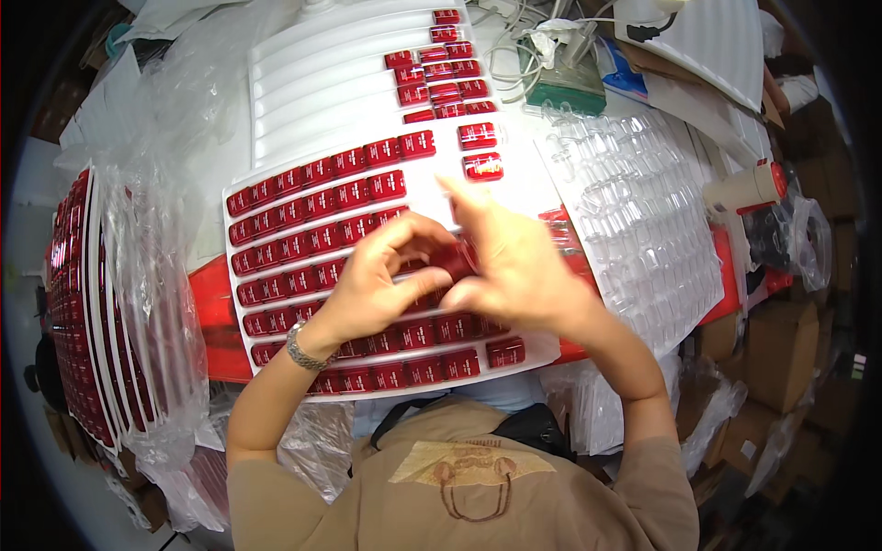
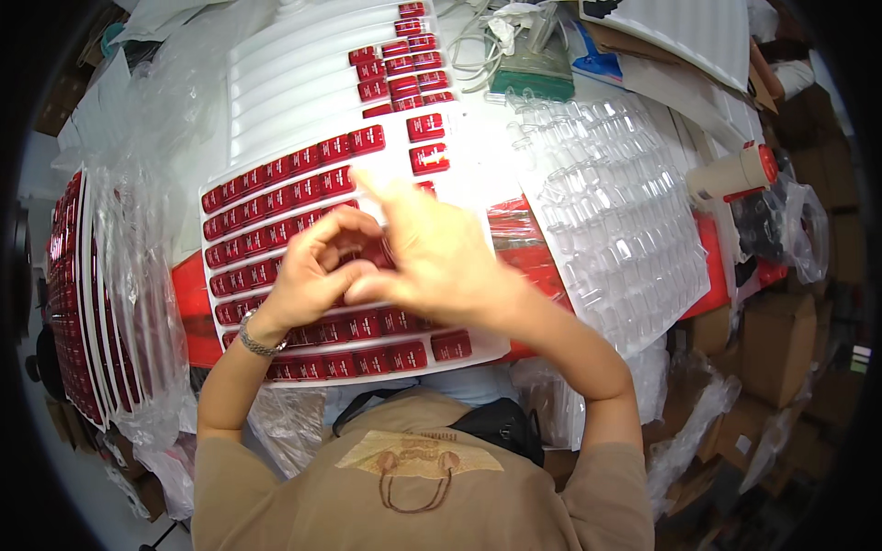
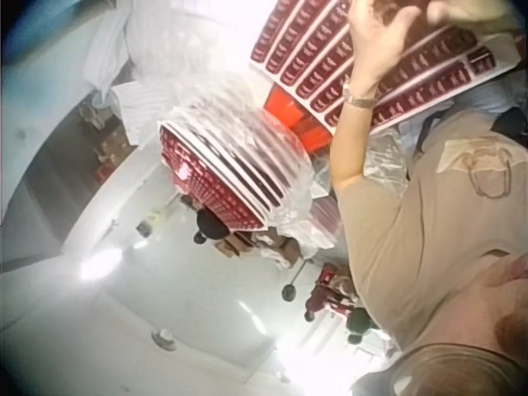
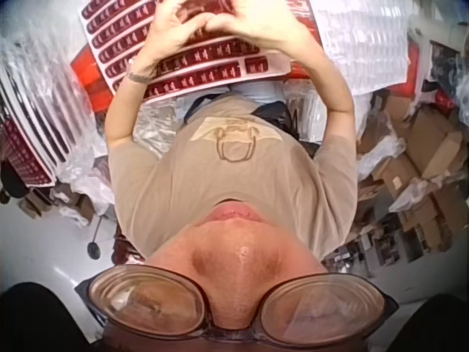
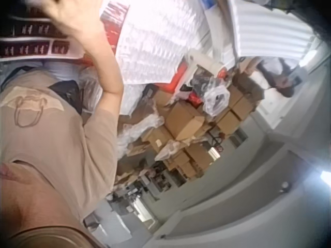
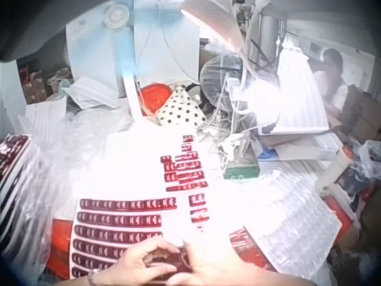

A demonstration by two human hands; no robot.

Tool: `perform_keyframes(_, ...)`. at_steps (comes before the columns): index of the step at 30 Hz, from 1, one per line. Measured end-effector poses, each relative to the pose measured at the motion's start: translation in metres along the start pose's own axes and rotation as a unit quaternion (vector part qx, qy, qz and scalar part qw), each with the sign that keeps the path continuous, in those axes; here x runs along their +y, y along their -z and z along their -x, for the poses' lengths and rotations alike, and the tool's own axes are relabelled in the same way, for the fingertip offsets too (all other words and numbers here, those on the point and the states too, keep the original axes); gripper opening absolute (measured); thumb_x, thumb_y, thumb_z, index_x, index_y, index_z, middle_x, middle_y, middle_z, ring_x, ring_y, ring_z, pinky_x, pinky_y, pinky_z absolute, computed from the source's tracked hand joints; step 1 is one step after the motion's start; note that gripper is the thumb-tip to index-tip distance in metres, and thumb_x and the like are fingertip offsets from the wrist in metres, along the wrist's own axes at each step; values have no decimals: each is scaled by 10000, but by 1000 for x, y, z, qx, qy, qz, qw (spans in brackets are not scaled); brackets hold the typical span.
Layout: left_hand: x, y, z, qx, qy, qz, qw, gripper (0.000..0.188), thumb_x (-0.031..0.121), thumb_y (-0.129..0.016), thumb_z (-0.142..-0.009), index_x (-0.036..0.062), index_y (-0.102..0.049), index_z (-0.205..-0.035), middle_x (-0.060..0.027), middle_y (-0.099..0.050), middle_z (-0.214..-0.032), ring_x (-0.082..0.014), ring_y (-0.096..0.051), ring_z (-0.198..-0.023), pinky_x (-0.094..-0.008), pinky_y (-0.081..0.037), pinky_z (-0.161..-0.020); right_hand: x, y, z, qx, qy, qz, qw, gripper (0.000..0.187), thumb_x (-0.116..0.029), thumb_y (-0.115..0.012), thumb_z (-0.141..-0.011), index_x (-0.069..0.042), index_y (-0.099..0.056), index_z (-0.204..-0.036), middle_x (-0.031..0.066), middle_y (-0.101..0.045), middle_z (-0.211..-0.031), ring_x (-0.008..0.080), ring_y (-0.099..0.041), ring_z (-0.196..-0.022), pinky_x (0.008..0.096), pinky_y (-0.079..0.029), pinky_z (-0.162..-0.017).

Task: Sort small red plastic items into a tray and package them into individual plastic bags.

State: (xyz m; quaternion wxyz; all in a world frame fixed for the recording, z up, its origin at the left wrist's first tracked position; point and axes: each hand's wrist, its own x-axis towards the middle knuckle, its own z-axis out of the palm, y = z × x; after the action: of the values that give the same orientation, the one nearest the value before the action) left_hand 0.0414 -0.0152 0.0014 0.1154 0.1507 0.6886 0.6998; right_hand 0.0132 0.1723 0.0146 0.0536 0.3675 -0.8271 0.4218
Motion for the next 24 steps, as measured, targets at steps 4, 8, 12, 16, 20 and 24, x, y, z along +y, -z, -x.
perform_keyframes(4,0,16,-22,32,-121,-459,880,249,24,-674,-741,-16,-575,-966,-141,-558,-944,-281,-541,-896,-344,-467,-800,73,60,-3,140,-180,198,953,363,-273,-605,-856,-8,-559,-1100,137,-565,-748,263,-566,-671,374,-452,-621)
perform_keyframes(8,-23,-6,-48,38,-157,-447,880,256,44,-685,-730,-8,-564,-950,-142,-547,-900,-294,-516,-849,-377,-445,-772,133,58,25,-11,-215,438,873,267,-222,-668,-770,16,-602,-871,179,-606,-857,335,-617,-778,413,-500,-643)
perform_keyframes(12,-23,-6,-53,35,-177,-452,874,197,88,-699,-733,-10,-621,-885,-134,-559,-932,-290,-528,-854,-372,-454,-786,145,49,30,-3,-212,432,877,228,-145,-701,-706,1,-601,-849,162,-597,-875,342,-612,-799,423,-509,-669)
perform_keyframes(16,-11,38,-86,154,-191,-525,815,174,104,-715,-725,-1,-654,-850,-121,-575,-949,-268,-546,-906,-368,-455,-806,146,50,34,18,-139,373,917,274,-46,-700,-696,-1,-565,-931,149,-596,-865,295,-630,-740,398,-516,-630)
perform_keyframes(20,-30,51,-97,90,-156,-523,833,245,110,-725,-719,-10,-626,-907,-112,-588,-927,-268,-545,-907,-359,-454,-800,124,54,12,252,-254,-151,922,280,-38,-668,-793,-2,-536,-1038,79,-613,-770,124,-605,-599,257,-525,-599)
perform_keyframes(24,-29,36,-88,112,-138,-365,914,292,73,-717,-740,-1,-602,-997,-76,-605,-940,-174,-563,-883,-303,-456,-792,68,22,-32,226,-171,-348,894,249,-37,-667,-803,1,-579,-1033,53,-612,-757,84,-586,-627,228,-520,-622)
